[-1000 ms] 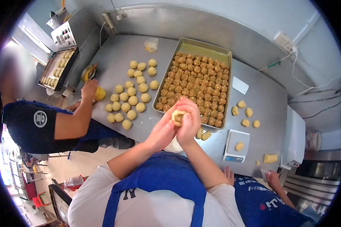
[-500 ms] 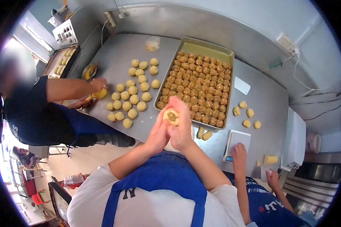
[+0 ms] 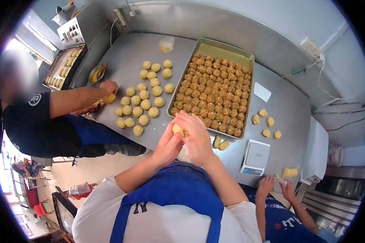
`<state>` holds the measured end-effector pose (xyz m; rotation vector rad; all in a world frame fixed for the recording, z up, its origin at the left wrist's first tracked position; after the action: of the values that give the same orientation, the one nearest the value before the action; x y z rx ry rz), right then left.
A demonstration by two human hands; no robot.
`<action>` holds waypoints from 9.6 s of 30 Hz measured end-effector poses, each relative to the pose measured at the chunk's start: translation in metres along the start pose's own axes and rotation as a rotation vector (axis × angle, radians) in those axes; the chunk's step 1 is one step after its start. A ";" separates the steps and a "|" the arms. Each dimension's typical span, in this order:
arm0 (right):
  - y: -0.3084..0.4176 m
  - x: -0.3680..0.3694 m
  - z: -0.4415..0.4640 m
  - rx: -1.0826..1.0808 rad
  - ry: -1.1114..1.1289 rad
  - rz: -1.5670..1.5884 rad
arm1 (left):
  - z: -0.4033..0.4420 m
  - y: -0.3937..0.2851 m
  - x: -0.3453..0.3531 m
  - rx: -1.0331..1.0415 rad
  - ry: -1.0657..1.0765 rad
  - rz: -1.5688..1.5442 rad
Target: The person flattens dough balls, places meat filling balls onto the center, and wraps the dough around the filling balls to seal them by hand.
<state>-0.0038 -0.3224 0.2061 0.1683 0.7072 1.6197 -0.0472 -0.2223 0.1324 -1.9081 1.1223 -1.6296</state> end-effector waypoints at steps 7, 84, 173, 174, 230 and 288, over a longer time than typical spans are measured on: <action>0.002 0.023 -0.012 -0.261 0.136 0.005 | 0.011 0.006 -0.039 -0.266 0.209 0.103; -0.039 0.069 -0.002 0.379 0.141 0.182 | 0.029 0.015 -0.038 -0.165 0.307 -0.507; -0.021 -0.018 -0.013 0.134 -0.294 -0.165 | 0.022 -0.016 0.028 -0.188 0.309 -0.280; -0.026 -0.015 -0.012 0.147 -0.106 -0.079 | 0.023 -0.013 0.017 -0.216 0.240 -0.223; -0.025 -0.005 -0.014 0.120 -0.176 0.068 | 0.005 -0.013 0.033 -0.020 0.217 -0.172; -0.087 0.018 -0.192 0.227 0.563 -0.592 | 0.026 0.066 -0.162 -0.723 -0.222 -0.159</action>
<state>-0.0278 -0.3708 0.0016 -0.3255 1.2388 1.0071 -0.0445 -0.1422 -0.0255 -2.5949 1.6405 -1.1076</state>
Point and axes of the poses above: each hand's wrist, its own z-axis towards the middle knuckle, its own x-axis out of the palm, y = z × x, the point moved 6 cm from there along z, towards the middle knuckle, and after that the axes turned 15 degrees about -x, right-handed, at the moved point
